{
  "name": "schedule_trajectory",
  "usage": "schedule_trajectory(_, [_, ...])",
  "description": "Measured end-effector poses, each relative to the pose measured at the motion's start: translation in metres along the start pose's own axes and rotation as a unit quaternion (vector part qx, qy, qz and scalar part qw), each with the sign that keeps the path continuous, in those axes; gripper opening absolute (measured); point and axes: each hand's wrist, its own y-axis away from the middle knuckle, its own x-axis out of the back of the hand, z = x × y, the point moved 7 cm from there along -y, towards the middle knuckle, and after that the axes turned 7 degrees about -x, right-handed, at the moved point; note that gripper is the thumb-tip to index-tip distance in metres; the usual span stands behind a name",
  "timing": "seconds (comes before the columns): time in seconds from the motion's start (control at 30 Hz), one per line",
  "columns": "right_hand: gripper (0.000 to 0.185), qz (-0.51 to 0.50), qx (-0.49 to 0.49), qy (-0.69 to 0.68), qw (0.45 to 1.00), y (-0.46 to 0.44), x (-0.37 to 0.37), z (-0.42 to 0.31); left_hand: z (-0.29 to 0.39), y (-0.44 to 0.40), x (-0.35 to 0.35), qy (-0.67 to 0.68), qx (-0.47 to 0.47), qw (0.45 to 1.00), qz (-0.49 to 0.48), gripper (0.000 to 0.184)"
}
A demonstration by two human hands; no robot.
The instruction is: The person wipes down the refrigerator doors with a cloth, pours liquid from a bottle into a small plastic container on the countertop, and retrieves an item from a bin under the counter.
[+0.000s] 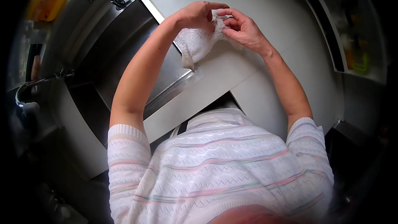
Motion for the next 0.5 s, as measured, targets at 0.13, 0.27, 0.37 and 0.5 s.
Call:
schedule_trajectory(0.13, [0.036,-0.011,0.143,0.038,0.989,-0.002,-0.007,-0.037,0.000,0.001,0.009,-0.044,-0.004,0.999,-0.025,0.043])
schedule_trajectory(0.27, [0.031,0.087,0.040,0.102,0.990,-0.011,-0.001,-0.022,0.024,0.038,0.054,-0.137,0.012,0.982,0.127,0.031])
schedule_trajectory(0.37, [0.020,0.165,0.063,0.234,0.956,-0.017,-0.004,-0.025,0.036,0.066,0.072,-0.074,0.039,0.985,0.149,0.027])
schedule_trajectory(0.5, [0.013,0.205,0.155,0.340,0.905,-0.038,-0.009,-0.017,0.055,0.095,0.091,-0.070,0.041,0.986,0.145,0.024])
